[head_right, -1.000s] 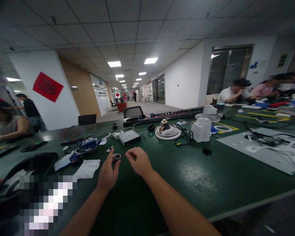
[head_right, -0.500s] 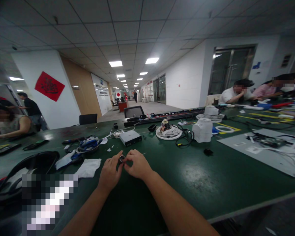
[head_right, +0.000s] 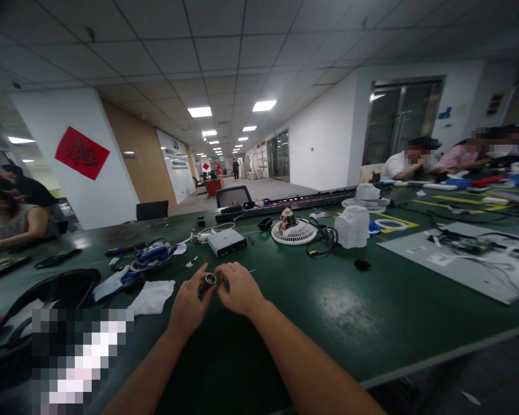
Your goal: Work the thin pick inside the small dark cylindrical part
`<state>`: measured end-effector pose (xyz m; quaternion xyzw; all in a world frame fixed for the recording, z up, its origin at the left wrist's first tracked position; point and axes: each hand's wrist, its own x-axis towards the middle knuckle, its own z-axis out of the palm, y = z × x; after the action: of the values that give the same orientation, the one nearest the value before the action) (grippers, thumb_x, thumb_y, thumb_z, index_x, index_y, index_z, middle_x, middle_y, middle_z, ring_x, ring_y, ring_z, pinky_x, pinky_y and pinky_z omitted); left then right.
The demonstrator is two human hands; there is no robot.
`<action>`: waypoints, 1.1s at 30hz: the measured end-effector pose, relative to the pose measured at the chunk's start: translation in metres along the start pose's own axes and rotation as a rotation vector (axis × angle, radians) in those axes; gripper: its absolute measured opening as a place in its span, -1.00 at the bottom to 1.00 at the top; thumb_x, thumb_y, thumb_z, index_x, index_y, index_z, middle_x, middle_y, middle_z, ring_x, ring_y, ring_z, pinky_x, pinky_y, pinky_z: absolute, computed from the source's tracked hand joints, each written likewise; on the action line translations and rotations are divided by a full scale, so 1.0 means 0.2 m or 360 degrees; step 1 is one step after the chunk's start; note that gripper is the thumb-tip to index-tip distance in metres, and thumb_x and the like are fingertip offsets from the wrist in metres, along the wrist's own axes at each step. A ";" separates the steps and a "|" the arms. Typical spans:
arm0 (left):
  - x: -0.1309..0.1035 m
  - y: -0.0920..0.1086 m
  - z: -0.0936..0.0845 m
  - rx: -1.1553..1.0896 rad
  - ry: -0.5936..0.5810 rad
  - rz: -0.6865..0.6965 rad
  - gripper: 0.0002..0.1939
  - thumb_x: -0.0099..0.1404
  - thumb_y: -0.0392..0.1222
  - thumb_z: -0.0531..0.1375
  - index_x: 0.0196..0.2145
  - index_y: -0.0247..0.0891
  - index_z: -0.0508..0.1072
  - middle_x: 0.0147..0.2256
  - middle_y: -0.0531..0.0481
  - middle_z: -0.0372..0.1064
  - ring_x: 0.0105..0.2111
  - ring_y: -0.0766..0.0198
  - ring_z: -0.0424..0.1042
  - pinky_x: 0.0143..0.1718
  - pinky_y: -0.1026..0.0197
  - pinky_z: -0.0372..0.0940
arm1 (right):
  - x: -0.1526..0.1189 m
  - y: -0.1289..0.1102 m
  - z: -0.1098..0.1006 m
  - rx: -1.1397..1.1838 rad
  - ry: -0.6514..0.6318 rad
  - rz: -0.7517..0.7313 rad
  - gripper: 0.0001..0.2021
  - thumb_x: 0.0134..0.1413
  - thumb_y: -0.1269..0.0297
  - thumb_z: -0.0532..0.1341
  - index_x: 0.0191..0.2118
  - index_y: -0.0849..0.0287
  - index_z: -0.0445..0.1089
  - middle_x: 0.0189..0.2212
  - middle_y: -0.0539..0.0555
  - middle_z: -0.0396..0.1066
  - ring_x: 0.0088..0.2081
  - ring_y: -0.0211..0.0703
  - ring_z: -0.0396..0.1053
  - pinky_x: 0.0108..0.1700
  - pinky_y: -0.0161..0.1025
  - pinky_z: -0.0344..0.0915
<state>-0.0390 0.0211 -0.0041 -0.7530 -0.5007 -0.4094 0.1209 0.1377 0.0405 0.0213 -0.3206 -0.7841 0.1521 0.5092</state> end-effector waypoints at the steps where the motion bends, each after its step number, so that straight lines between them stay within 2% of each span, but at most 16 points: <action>1: 0.00 0.00 0.00 0.0005 0.0001 -0.0024 -0.44 0.36 -0.20 0.17 0.27 -0.22 0.16 -0.10 -0.12 0.52 -0.17 0.07 0.50 -0.09 0.02 0.36 | 0.01 0.02 0.00 0.0014 0.0111 0.0076 -0.67 -0.09 0.57 0.19 -0.17 0.13 0.43 -0.31 0.08 0.40 -0.23 -0.03 0.32 -0.10 -0.09 0.28; 4: 0.00 0.00 0.00 0.0008 -0.0013 -0.0066 -0.45 0.36 -0.22 0.16 0.26 -0.22 0.17 -0.08 -0.14 0.51 -0.13 0.06 0.50 -0.07 0.02 0.35 | 0.03 0.08 0.01 0.0074 0.0366 0.0254 -0.72 0.10 0.52 0.07 -0.08 0.19 0.36 -0.21 0.18 0.39 -0.16 0.00 0.34 -0.05 -0.03 0.28; 7: 0.00 0.00 0.00 -0.0023 -0.0044 -0.0067 -0.46 0.36 -0.24 0.15 0.26 -0.22 0.16 -0.07 -0.14 0.50 -0.11 0.07 0.49 -0.05 0.01 0.34 | 0.04 0.11 -0.01 0.0223 0.0435 0.0321 -0.77 0.26 0.35 0.06 -0.05 0.18 0.39 -0.21 0.15 0.44 -0.19 -0.06 0.40 -0.09 -0.10 0.34; 11: 0.00 0.00 0.00 -0.0038 -0.0048 -0.0076 -0.46 0.36 -0.23 0.16 0.26 -0.22 0.15 -0.08 -0.14 0.50 -0.12 0.06 0.49 -0.04 -0.01 0.33 | 0.05 0.11 -0.03 0.0387 0.0514 0.0366 -0.77 0.16 0.13 0.24 -0.16 0.15 0.50 -0.22 0.12 0.42 -0.22 -0.08 0.40 -0.12 -0.14 0.36; 14: 0.00 0.00 0.00 -0.0038 -0.0056 -0.0111 -0.43 0.35 -0.23 0.18 0.27 -0.20 0.15 -0.09 -0.12 0.50 -0.15 0.06 0.50 -0.06 -0.01 0.34 | 0.05 0.10 -0.02 0.0587 0.0573 0.0445 -0.67 0.18 -0.03 0.20 -0.20 0.15 0.46 -0.39 0.04 0.37 -0.41 -0.16 0.39 -0.32 -0.20 0.40; 17: 0.00 0.00 0.01 -0.0046 -0.0056 -0.0118 -0.39 0.33 -0.23 0.20 0.28 -0.17 0.12 -0.09 -0.08 0.51 -0.16 0.08 0.50 -0.07 0.00 0.34 | 0.06 0.10 0.01 0.0826 0.0561 0.0492 -0.58 0.19 -0.15 0.12 -0.22 0.15 0.38 -0.49 -0.03 0.35 -0.50 -0.19 0.41 -0.40 -0.21 0.43; 21: 0.00 0.00 0.01 -0.0046 -0.0024 -0.0073 -0.37 0.30 -0.24 0.21 0.28 -0.15 0.13 -0.12 -0.05 0.52 -0.20 0.10 0.52 -0.09 0.02 0.36 | 0.06 0.09 0.03 0.1006 0.0482 0.0511 -0.58 0.13 -0.17 0.19 -0.29 0.15 0.35 -0.54 -0.03 0.39 -0.51 -0.17 0.45 -0.37 -0.18 0.46; 26: 0.00 0.00 0.00 -0.0062 -0.0024 -0.0063 -0.38 0.30 -0.23 0.22 0.27 -0.14 0.14 -0.14 -0.03 0.53 -0.22 0.11 0.52 -0.10 0.04 0.36 | 0.04 0.07 0.03 0.1037 0.0373 0.0507 -0.60 0.05 -0.13 0.28 -0.35 0.16 0.37 -0.56 -0.02 0.42 -0.50 -0.17 0.45 -0.40 -0.22 0.43; 33: 0.00 0.01 0.00 -0.0073 -0.0069 -0.0070 -0.38 0.29 -0.25 0.23 0.26 -0.15 0.15 -0.11 -0.03 0.52 -0.21 0.12 0.51 -0.10 0.04 0.34 | 0.03 0.06 0.00 0.0931 0.0361 0.0481 -0.62 0.13 -0.12 0.22 -0.37 0.15 0.36 -0.58 -0.03 0.38 -0.52 -0.18 0.40 -0.41 -0.25 0.38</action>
<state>-0.0369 0.0200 -0.0025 -0.7532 -0.5101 -0.4068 0.0837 0.1397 0.0541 0.0188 -0.2884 -0.5893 0.4076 0.6352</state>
